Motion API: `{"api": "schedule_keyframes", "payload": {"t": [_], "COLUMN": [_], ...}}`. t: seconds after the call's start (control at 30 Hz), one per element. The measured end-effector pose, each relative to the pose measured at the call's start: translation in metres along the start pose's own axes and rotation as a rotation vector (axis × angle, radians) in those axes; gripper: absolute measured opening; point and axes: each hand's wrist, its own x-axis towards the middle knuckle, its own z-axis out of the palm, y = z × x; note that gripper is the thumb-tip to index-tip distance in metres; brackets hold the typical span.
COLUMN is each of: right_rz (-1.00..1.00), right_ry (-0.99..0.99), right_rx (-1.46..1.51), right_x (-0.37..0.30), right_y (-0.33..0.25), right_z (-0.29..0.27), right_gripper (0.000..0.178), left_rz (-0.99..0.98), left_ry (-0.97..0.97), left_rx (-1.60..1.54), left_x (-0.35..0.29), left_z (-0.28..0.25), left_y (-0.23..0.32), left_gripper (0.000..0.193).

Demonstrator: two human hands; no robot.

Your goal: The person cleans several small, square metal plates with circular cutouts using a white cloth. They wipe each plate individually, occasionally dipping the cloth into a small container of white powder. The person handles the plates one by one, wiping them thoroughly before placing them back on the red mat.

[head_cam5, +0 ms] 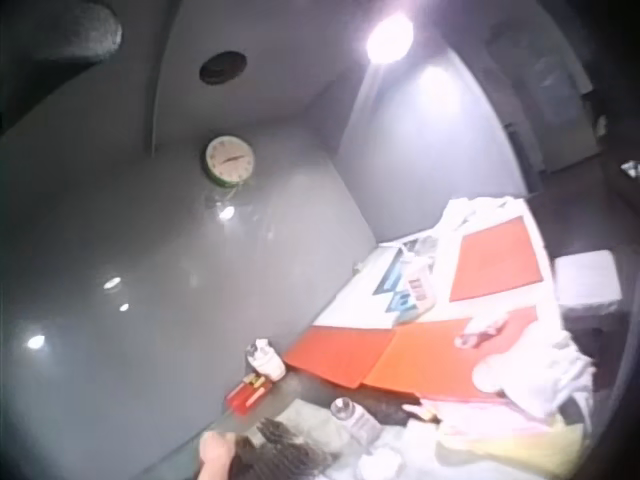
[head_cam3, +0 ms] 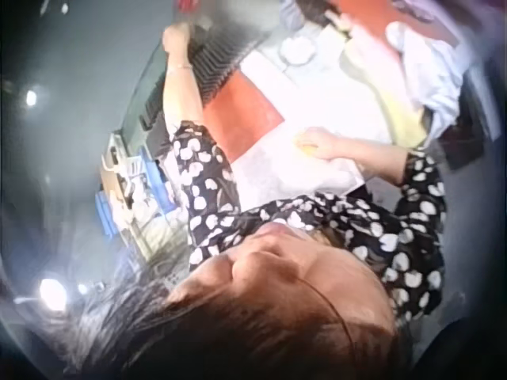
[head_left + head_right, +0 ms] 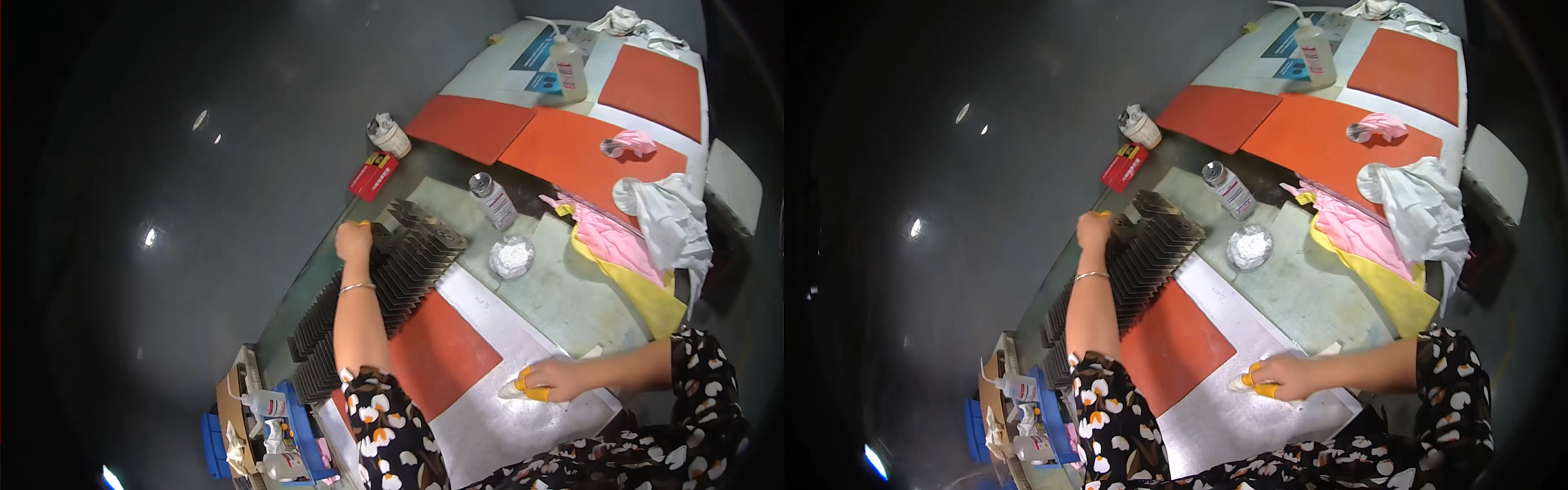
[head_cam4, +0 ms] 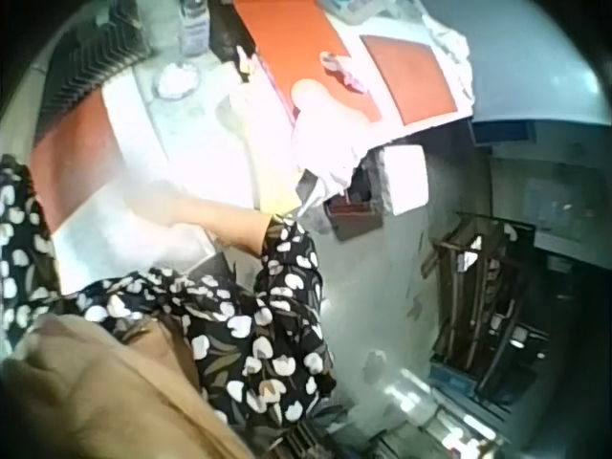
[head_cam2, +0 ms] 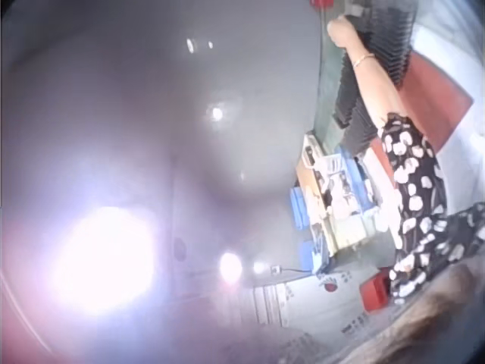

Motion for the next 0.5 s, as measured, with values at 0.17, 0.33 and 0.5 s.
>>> {"api": "schedule_keyframes", "payload": {"t": [0.17, 0.33, 0.5], "right_rz": [0.320, 0.509, 0.516], "right_ry": [0.107, 0.133, 0.039], "right_rx": [0.169, 0.402, 0.737], "right_x": [0.002, 0.005, 0.005], "right_y": [-0.002, -0.014, -0.041], "right_z": [-0.003, -0.014, 0.014], "right_gripper": [0.029, 0.028, 0.022], "left_rz": [0.186, 0.040, -0.200], "left_ry": [0.100, -0.258, -0.305], "left_rx": [-0.626, -1.286, -1.478], "left_x": [-0.045, -0.230, -0.363], "left_z": [-0.062, -0.072, -0.030], "left_y": [-0.043, -0.054, -0.076], "left_gripper": [0.021, 0.014, 0.014]}}
